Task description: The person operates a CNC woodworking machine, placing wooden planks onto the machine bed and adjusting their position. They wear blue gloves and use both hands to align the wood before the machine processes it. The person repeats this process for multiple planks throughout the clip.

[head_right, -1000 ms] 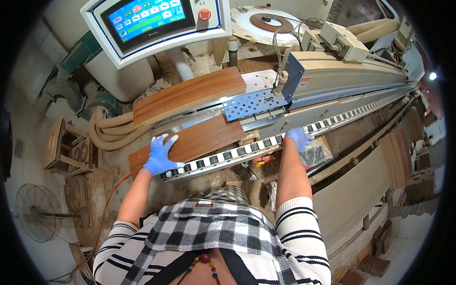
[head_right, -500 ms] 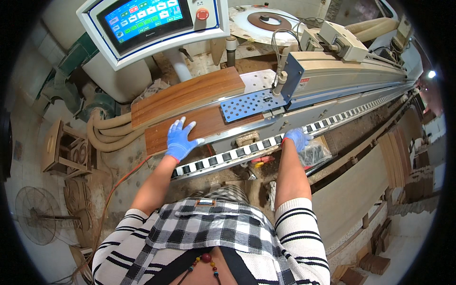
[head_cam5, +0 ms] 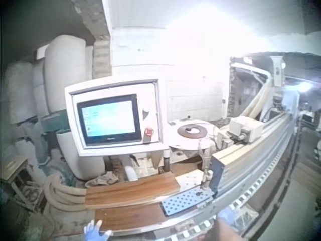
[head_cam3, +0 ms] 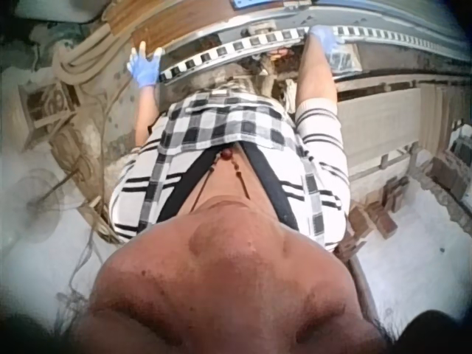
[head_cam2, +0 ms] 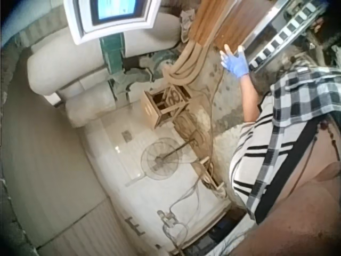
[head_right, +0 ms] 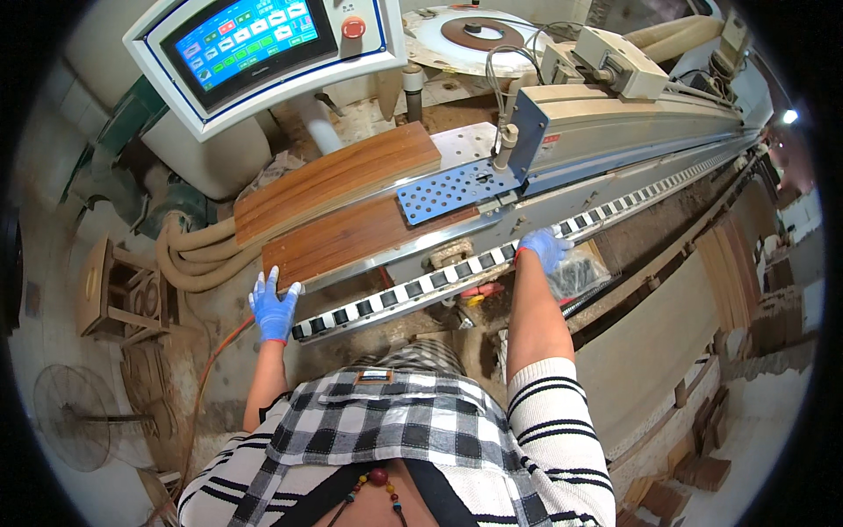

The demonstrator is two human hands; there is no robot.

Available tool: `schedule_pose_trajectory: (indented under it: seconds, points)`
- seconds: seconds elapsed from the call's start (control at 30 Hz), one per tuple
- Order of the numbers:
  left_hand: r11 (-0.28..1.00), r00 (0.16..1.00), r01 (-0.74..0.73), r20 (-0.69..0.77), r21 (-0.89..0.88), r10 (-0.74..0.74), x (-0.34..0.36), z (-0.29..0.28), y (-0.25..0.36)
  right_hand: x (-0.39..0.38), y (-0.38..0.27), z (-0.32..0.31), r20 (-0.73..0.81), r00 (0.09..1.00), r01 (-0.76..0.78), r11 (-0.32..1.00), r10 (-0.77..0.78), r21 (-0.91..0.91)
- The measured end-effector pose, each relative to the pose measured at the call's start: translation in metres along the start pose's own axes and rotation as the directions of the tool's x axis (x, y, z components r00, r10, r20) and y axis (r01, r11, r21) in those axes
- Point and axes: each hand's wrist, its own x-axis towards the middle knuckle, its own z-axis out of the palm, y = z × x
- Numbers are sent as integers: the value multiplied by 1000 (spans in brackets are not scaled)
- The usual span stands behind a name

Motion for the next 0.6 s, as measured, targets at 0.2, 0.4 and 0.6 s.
schedule_pose_trajectory:
  seconds: [0.2, 0.4, 0.6]
  points:
    - [999, 999, 42, -9, -4, -42, 0, -1, 5, -7, -1, -2, -15, 1000, 14, 1000, -14, -17]
    - [999, 999, 42, -14, 24, -41, -1, -5, 11, 1, 2, 6, -53, 998, 17, 1000, -17, -9]
    - [999, 999, 40, 5, -10, -40, 0, -5, 9, -7, 0, -1, -63, 998, 23, 999, -25, -24]
